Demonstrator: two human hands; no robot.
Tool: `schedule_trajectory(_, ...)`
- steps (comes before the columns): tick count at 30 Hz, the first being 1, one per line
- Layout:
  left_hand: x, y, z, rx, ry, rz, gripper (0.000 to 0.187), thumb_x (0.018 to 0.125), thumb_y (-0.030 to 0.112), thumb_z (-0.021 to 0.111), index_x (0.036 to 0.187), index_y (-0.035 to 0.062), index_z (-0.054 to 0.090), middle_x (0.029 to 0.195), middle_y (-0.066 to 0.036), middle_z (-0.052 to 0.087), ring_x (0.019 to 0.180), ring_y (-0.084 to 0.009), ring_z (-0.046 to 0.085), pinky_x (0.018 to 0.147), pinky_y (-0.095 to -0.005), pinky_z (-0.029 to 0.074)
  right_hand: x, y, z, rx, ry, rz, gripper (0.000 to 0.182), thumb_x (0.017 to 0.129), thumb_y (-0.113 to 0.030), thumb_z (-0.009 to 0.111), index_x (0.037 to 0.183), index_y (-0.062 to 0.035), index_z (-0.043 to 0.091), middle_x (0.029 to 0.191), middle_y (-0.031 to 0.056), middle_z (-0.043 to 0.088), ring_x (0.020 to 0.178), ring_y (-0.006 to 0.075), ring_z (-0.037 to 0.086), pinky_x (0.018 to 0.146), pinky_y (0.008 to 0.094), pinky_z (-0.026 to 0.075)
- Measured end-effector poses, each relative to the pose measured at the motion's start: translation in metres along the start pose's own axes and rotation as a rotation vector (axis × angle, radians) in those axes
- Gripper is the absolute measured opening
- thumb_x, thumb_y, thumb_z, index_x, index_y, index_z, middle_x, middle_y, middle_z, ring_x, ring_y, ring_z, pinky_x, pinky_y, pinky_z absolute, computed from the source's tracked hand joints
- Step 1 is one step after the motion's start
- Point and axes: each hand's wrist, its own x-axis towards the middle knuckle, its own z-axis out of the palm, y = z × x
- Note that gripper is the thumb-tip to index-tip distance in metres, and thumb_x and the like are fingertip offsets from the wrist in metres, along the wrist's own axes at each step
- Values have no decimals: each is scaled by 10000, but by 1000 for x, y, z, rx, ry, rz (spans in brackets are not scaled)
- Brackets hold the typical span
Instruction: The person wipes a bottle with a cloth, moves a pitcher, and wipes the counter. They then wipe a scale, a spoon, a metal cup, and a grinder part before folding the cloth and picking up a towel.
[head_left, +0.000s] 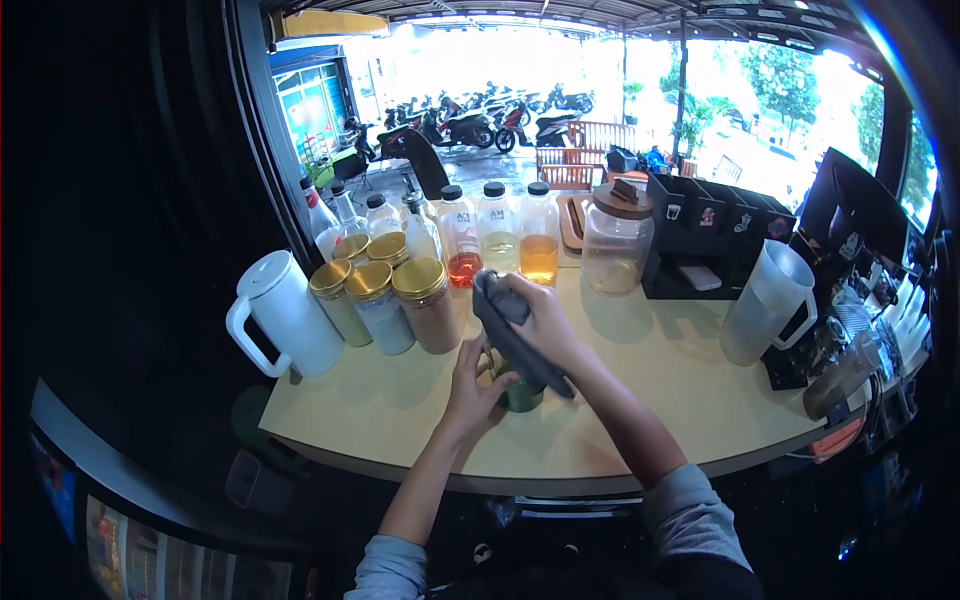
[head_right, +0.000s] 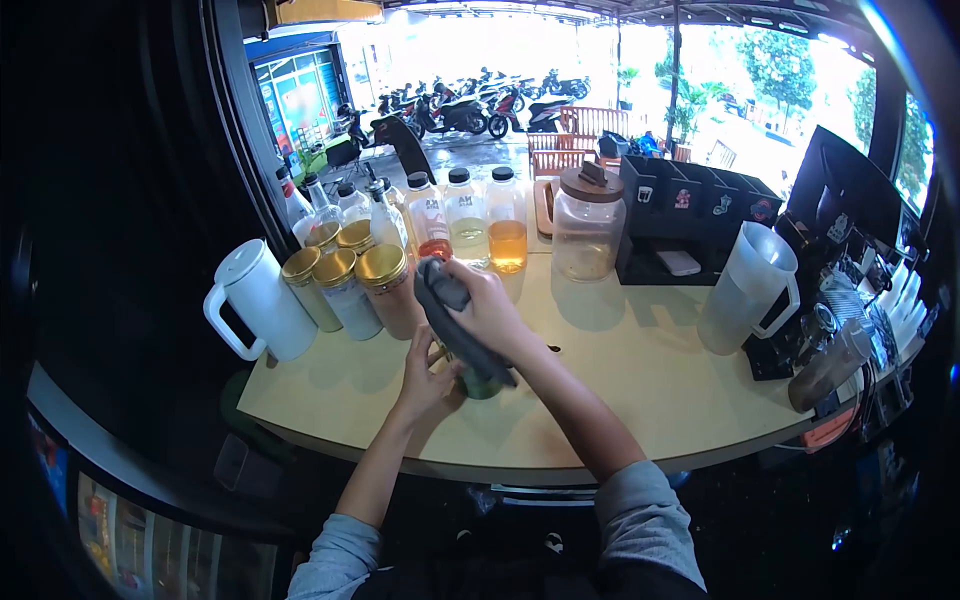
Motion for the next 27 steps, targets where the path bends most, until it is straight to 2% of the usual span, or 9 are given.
schedule_trajectory(2,1,-1,0,-29,7,10,666,762,149,735,1326,62,392,1163,-106,430,1152,-245,475,976,-400,451,1,-4,-2,-75,28,-96,255,766,-159,618,931,21,547,724,96,580,656,105,521,617,290,439)
schedule_trajectory(5,3,4,4,18,23,122,595,760,63,705,1284,56,423,1151,-107,430,1110,-237,506,957,-380,462,15,1,-16,49,-172,319,225,834,-165,554,960,22,564,809,86,617,729,99,545,678,275,447)
schedule_trajectory(6,3,1,6,-20,37,90,564,750,56,699,1251,50,440,1124,-107,444,1084,-236,523,940,-359,457,17,3,-16,46,-171,320,225,834,-165,554,960,22,564,809,86,617,729,99,545,678,275,447)
schedule_trajectory(8,2,-4,8,-93,61,21,504,729,40,688,1185,38,475,1070,-108,473,1032,-234,557,905,-318,446,18,6,-14,517,-127,475,243,878,-178,534,996,31,573,907,48,614,825,90,549,757,241,449)
schedule_trajectory(9,2,-5,9,-96,57,19,504,729,40,688,1185,38,475,1070,-108,473,1032,-234,557,905,-318,446,17,3,-16,540,-134,525,282,892,-194,542,1054,35,570,968,31,598,895,87,545,824,221,437)
schedule_trajectory(13,4,1,8,-123,36,24,527,724,77,707,1190,12,471,1038,-100,474,1042,-235,539,898,-312,436,7,8,-25,481,-287,384,309,864,-180,593,1105,12,567,961,47,607,885,72,554,802,214,444)
schedule_trajectory(18,6,9,8,-119,23,-3,550,709,67,713,1200,3,475,1052,-96,463,1038,-227,521,905,-317,427,6,9,-24,341,-272,252,327,844,-234,628,1037,28,600,893,41,618,788,83,564,732,232,468)
schedule_trajectory(20,6,13,8,-86,49,35,549,699,42,712,1198,11,486,1059,-99,462,1047,-229,515,909,-316,423,10,10,-24,528,-210,610,377,873,-250,594,1126,28,565,929,48,627,815,82,583,748,218,471)
schedule_trajectory(27,6,11,9,-43,30,42,552,718,-14,683,1222,10,459,1069,-83,443,1072,-205,513,909,-305,439,0,15,-23,597,-110,538,348,875,-238,575,1081,41,602,883,53,636,813,104,590,760,243,479)
